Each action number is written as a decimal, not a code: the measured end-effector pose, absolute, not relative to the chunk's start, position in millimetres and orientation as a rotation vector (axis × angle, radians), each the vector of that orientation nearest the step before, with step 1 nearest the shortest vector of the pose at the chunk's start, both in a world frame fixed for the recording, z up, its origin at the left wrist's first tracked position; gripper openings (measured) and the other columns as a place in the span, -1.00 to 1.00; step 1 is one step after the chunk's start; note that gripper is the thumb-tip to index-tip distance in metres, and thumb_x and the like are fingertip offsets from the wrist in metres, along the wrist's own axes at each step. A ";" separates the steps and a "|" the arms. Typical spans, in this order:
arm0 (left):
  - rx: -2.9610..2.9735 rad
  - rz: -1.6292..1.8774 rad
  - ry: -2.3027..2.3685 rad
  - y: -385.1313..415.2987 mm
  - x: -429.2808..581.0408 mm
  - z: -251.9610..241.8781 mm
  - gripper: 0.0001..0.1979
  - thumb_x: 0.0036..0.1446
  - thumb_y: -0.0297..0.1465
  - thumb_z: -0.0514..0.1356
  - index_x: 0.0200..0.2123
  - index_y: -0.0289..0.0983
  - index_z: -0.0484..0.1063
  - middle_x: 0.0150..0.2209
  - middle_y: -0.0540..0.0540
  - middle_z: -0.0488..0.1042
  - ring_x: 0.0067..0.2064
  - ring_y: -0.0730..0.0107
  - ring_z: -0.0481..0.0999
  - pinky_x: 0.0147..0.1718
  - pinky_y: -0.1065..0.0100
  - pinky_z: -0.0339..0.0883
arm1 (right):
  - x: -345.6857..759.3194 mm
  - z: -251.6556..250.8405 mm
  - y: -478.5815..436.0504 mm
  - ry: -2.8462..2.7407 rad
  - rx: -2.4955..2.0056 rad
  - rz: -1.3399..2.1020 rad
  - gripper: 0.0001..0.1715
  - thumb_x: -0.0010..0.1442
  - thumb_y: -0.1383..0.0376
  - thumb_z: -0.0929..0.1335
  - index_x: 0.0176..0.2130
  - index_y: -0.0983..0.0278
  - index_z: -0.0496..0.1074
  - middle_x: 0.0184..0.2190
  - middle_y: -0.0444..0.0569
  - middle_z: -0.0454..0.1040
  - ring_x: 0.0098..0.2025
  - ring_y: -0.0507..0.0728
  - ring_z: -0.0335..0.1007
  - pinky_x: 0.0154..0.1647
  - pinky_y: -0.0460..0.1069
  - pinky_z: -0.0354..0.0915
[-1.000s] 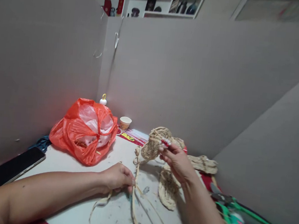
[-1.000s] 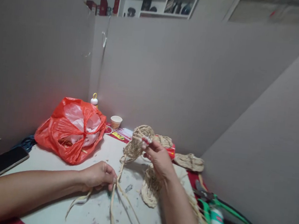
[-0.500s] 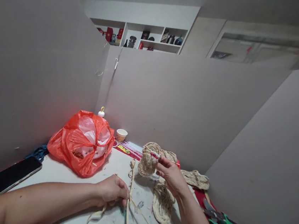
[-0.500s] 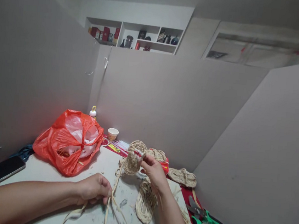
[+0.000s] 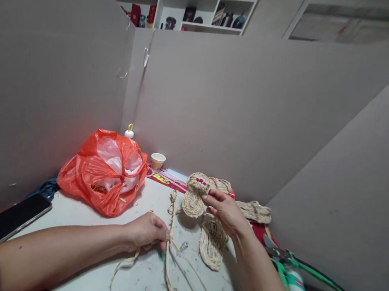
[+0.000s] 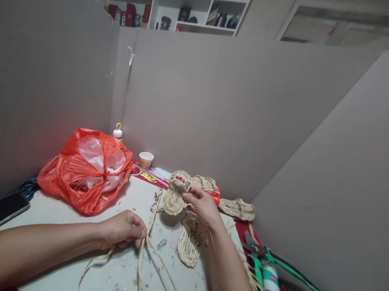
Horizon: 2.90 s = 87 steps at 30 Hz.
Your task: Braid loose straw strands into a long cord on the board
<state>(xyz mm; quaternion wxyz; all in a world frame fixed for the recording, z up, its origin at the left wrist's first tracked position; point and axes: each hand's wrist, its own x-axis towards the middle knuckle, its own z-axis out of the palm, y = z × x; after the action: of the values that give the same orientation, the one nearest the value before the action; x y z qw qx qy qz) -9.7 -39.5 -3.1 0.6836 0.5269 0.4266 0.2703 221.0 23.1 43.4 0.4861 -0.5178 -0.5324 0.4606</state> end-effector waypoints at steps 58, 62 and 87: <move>1.246 0.577 0.957 -36.4 -12.0 -4.2 -0.69 -0.19 -0.18 0.23 -0.50 -0.33 0.36 -0.66 0.07 0.37 -0.76 0.70 -0.05 -0.73 0.46 -0.30 | 276.3 42.4 58.0 -1.353 -1.766 0.354 -0.74 -0.06 0.35 0.42 -0.27 0.31 0.43 -0.40 -0.09 0.45 -0.46 0.00 0.33 -0.44 -0.10 0.26; 1.234 0.570 0.943 -34.7 -11.1 -6.9 -0.71 -0.18 -0.20 0.22 -0.49 -0.33 0.37 -0.65 0.07 0.37 -0.76 0.70 -0.05 -0.74 0.46 -0.30 | 293.9 60.2 55.5 -1.310 -1.761 0.343 -0.90 0.08 0.31 0.34 -0.38 0.32 0.34 -0.48 -0.14 0.37 -0.49 -0.01 0.27 -0.47 -0.09 0.24; 1.257 0.541 0.944 -34.7 -11.6 -5.3 -0.78 -0.13 -0.26 0.18 -0.51 -0.33 0.36 -0.63 0.06 0.36 -0.75 0.69 -0.04 -0.73 0.47 -0.26 | 273.5 49.4 -42.9 -1.694 -1.819 0.885 -0.60 -0.06 0.10 0.40 -0.23 0.27 0.40 -0.58 -0.20 0.35 -0.73 -0.07 0.13 -0.75 -0.15 0.05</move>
<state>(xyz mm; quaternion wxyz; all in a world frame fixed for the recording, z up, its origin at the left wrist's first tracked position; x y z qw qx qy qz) -11.6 -34.7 -5.3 0.6740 0.5585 0.4195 0.2404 273.5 -42.9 49.4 0.2490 -0.6678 -0.6217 0.3248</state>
